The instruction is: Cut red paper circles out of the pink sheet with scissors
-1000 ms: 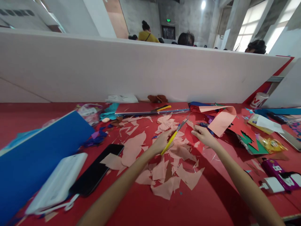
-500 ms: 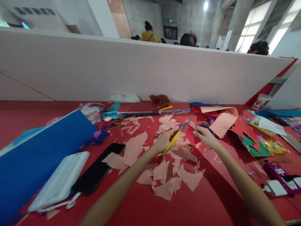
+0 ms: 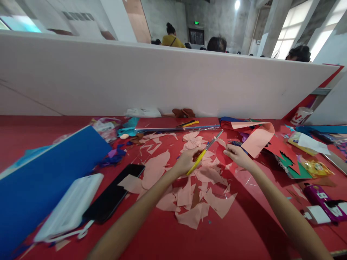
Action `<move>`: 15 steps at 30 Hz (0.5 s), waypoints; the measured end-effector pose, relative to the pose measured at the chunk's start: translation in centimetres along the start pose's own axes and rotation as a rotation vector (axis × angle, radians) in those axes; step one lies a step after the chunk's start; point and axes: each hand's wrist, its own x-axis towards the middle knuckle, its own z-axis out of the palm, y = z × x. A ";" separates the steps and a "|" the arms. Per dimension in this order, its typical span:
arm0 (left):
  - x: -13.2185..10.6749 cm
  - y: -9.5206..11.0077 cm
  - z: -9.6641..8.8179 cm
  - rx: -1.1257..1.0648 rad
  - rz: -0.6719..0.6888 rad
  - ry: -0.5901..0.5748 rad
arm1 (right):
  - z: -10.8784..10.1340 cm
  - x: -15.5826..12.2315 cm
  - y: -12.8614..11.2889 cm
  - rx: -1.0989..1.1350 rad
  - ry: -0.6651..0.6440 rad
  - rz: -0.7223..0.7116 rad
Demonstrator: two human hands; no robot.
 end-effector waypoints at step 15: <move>-1.1 -2.2 0.2 0.592 -0.304 -0.097 | 0.1 0.2 0.5 -0.069 -0.128 -0.006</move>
